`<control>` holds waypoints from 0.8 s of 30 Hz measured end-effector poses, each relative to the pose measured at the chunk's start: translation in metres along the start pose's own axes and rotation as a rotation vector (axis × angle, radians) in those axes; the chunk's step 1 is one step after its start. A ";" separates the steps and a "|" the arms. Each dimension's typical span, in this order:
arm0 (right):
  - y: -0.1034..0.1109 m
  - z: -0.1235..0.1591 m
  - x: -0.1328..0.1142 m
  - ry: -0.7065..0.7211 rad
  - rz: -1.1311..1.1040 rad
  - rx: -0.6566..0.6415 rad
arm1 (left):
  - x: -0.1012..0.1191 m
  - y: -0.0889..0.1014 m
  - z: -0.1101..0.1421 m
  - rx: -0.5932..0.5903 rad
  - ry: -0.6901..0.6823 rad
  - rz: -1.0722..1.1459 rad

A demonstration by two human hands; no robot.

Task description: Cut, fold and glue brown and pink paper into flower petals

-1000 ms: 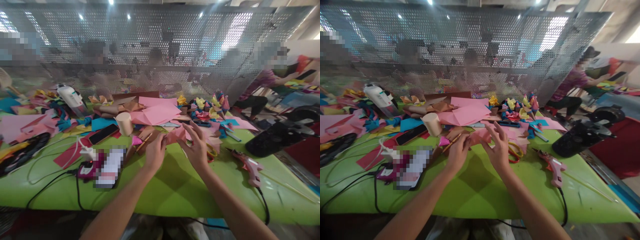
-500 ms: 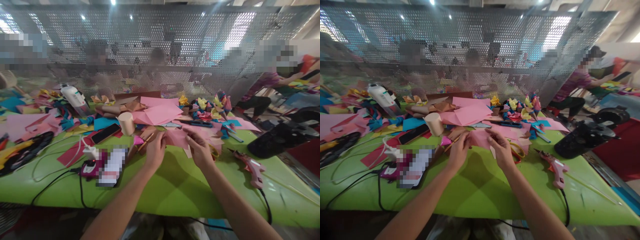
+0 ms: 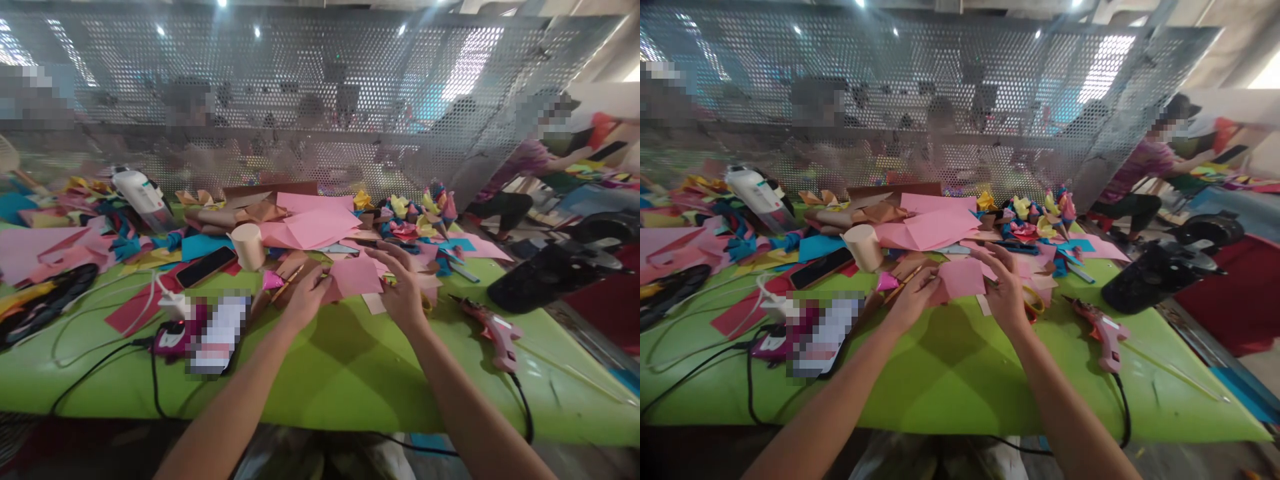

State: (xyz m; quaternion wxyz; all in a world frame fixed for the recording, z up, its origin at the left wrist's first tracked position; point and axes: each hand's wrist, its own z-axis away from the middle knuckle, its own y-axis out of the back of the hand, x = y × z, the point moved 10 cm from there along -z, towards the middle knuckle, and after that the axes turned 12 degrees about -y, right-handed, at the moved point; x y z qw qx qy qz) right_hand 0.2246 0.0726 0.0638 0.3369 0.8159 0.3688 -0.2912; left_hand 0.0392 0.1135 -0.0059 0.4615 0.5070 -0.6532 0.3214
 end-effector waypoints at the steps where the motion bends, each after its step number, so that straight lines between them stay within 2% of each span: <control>1: -0.002 0.000 -0.003 0.029 0.018 -0.016 | 0.002 0.001 0.000 0.001 -0.020 -0.037; 4: -0.006 0.004 -0.009 0.083 0.110 -0.040 | 0.003 0.003 -0.001 0.001 -0.052 -0.116; 8: -0.012 0.012 -0.019 0.123 0.185 -0.059 | -0.001 0.004 -0.001 0.061 -0.018 -0.145; 12: -0.030 0.022 -0.024 0.123 0.123 -0.183 | -0.002 0.002 0.000 0.102 -0.005 -0.071; 17: -0.044 0.024 -0.013 0.026 0.030 -0.304 | -0.001 -0.002 0.001 0.085 -0.037 -0.006; 24: -0.060 0.026 -0.008 -0.051 -0.095 -0.600 | -0.002 0.011 -0.001 0.126 -0.122 -0.194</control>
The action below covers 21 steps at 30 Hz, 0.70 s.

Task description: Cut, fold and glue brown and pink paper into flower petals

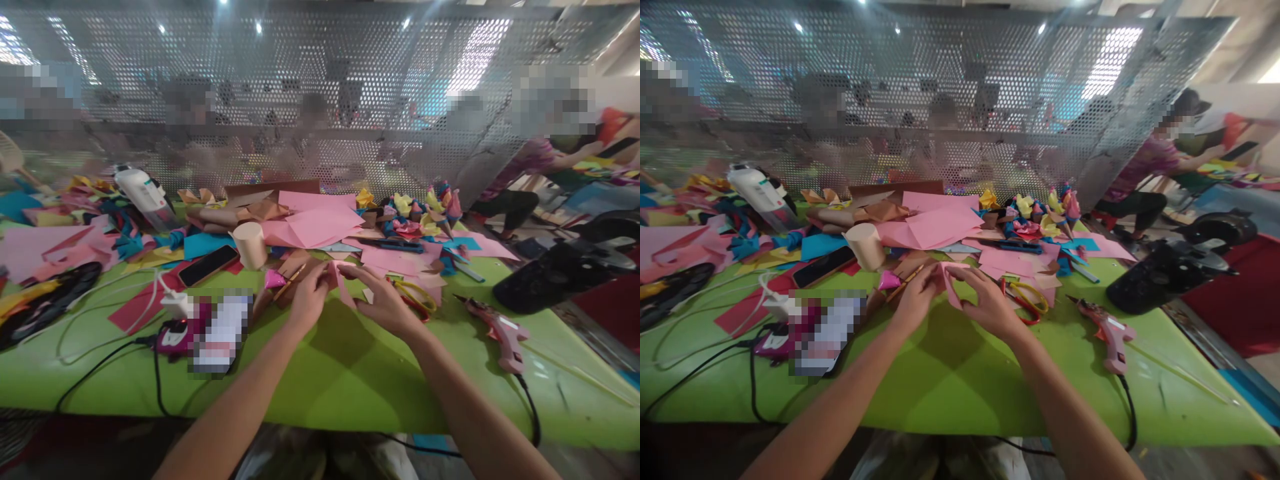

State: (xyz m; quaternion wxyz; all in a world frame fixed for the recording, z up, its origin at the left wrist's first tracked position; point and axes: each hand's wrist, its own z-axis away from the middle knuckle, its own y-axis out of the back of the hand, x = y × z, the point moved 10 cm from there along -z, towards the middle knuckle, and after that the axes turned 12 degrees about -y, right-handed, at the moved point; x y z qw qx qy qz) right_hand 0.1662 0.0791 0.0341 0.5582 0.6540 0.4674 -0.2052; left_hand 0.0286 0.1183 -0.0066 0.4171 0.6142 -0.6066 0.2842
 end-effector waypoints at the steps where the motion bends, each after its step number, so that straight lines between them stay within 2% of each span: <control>1: -0.002 0.000 0.001 -0.015 -0.025 -0.056 | 0.000 0.003 0.000 0.003 -0.009 -0.051; 4: -0.005 0.003 0.004 -0.067 -0.160 -0.197 | 0.004 0.008 -0.001 -0.012 -0.050 -0.202; 10: -0.008 0.004 0.001 -0.107 -0.413 -0.292 | 0.018 0.010 -0.004 -0.035 -0.109 -0.243; 12: -0.007 0.001 0.006 -0.138 -0.465 -0.218 | 0.020 0.008 -0.005 -0.048 -0.105 -0.226; 16: 0.008 -0.003 0.029 -0.249 -0.394 0.086 | 0.019 -0.006 -0.004 -0.146 -0.076 -0.107; 19: 0.026 -0.002 0.029 -0.218 -0.254 0.262 | 0.018 -0.016 -0.002 -0.214 -0.052 0.010; 21: 0.033 -0.002 0.023 -0.184 -0.194 0.297 | 0.018 -0.019 -0.001 -0.236 -0.034 0.058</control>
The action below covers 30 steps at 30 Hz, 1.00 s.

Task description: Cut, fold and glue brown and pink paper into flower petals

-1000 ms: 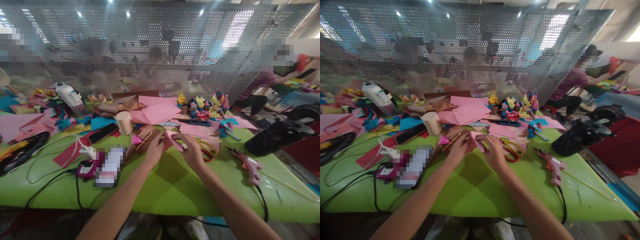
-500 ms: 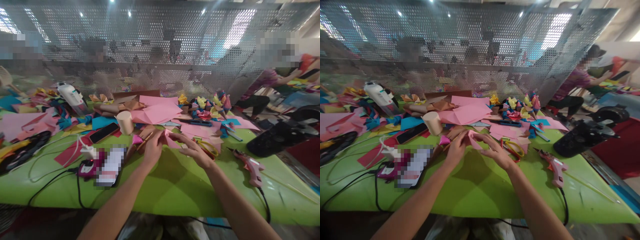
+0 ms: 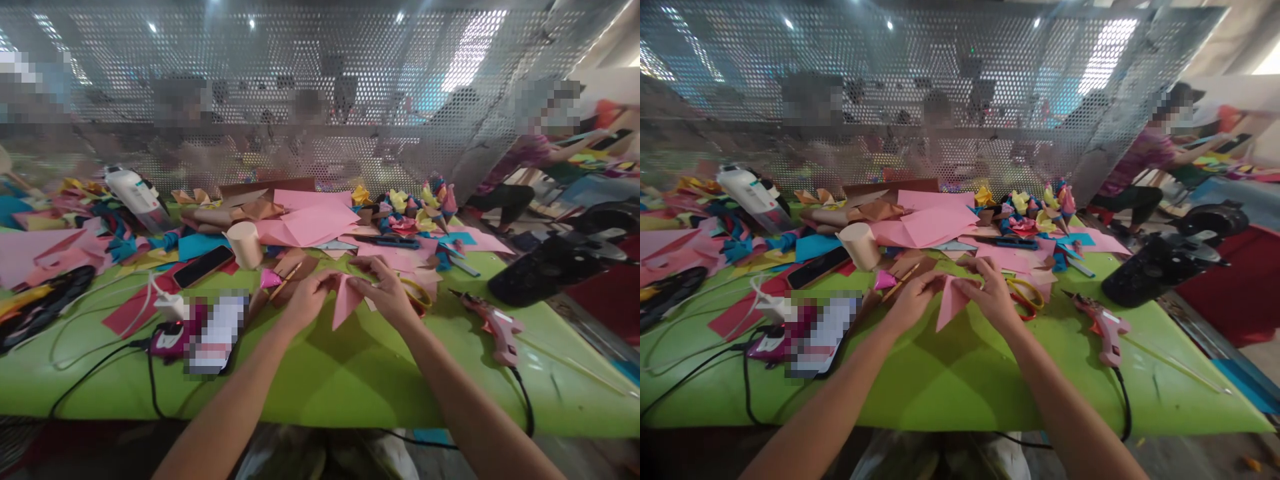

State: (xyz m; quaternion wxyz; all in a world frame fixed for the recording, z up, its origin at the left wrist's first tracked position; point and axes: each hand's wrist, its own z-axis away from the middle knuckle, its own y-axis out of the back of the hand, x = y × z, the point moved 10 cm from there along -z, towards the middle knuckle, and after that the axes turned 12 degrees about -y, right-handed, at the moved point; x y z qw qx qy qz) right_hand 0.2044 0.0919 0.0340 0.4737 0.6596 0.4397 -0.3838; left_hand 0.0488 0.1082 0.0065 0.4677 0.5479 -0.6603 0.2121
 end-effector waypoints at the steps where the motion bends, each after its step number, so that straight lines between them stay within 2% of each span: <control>1: -0.001 0.000 -0.001 -0.004 0.007 -0.023 | 0.000 -0.001 0.000 -0.007 0.007 0.014; 5: -0.013 -0.001 0.013 -0.184 -0.084 -0.183 | 0.001 -0.003 0.002 -0.041 0.072 0.084; 8: -0.018 0.000 0.026 -0.319 -0.233 -0.219 | -0.002 -0.005 0.004 -0.044 0.136 0.157; 11: -0.024 0.001 0.032 -0.382 -0.327 -0.254 | -0.004 -0.009 0.004 -0.066 0.151 0.245; 16: -0.026 0.002 0.034 -0.404 -0.360 -0.272 | -0.002 -0.011 0.004 -0.100 0.178 0.301; 25: -0.028 0.004 0.030 -0.380 -0.333 -0.296 | 0.003 -0.010 0.001 -0.109 0.113 0.154; 30: -0.028 0.003 0.031 -0.352 -0.301 -0.299 | 0.005 -0.010 0.001 -0.109 0.099 0.145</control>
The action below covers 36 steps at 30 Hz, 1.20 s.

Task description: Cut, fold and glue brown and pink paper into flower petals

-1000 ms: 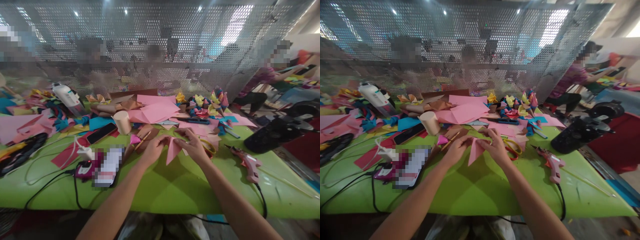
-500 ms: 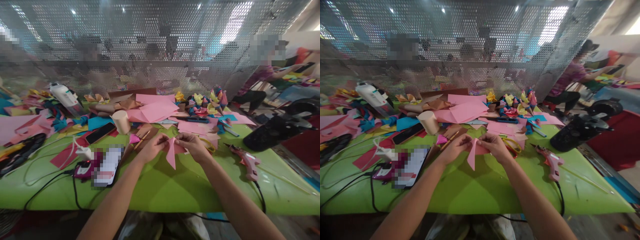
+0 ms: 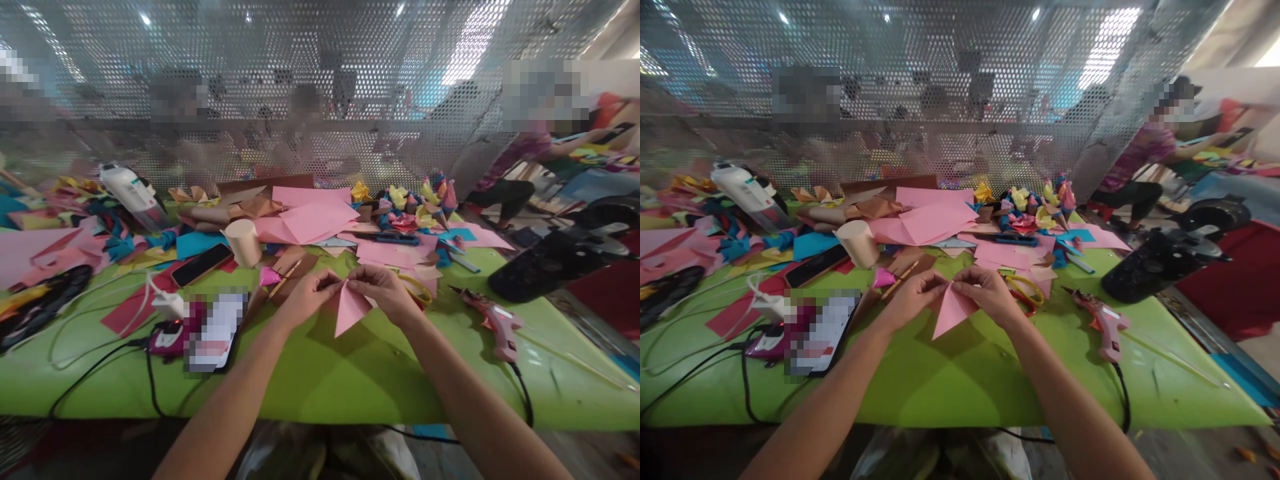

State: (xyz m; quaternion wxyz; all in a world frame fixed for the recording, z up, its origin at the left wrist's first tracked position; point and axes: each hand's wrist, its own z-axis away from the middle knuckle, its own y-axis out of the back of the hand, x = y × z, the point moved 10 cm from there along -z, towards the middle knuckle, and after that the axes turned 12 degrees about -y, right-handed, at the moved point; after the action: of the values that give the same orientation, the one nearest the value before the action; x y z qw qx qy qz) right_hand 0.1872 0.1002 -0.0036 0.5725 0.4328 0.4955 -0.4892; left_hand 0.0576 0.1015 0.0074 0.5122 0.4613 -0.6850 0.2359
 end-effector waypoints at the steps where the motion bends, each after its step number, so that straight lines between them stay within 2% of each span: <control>1: -0.001 0.000 0.000 0.000 -0.003 -0.009 | 0.000 0.000 0.000 0.005 0.004 0.001; 6: -0.005 0.001 -0.001 0.015 -0.018 -0.035 | 0.002 0.000 0.001 0.013 0.009 0.013; 9: -0.002 0.001 -0.005 0.052 -0.001 0.014 | 0.003 0.001 0.001 0.031 -0.005 0.002; 13: 0.005 0.007 -0.018 0.174 0.165 0.145 | 0.004 0.012 0.002 0.131 -0.067 -0.141; 16: 0.000 0.012 -0.023 0.219 0.226 0.153 | 0.007 0.022 0.005 0.216 -0.098 -0.277; 20: -0.010 0.023 -0.035 0.366 0.355 0.183 | 0.013 0.026 0.008 0.288 -0.107 -0.339; 26: -0.016 0.038 -0.047 0.546 0.545 0.356 | 0.008 0.020 0.009 0.336 -0.109 -0.193; 32: -0.017 0.043 -0.048 0.585 0.536 0.363 | -0.002 0.015 0.009 0.359 -0.067 -0.055; 36: -0.018 0.043 -0.048 0.596 0.538 0.339 | 0.001 0.011 0.008 0.331 -0.065 0.008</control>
State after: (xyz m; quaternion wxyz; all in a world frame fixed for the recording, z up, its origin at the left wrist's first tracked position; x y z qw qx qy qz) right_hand 0.1738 0.0617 0.0499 0.4321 0.7568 0.4214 -0.2508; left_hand 0.0442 0.0993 0.0072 0.4058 0.5441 -0.6548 0.3324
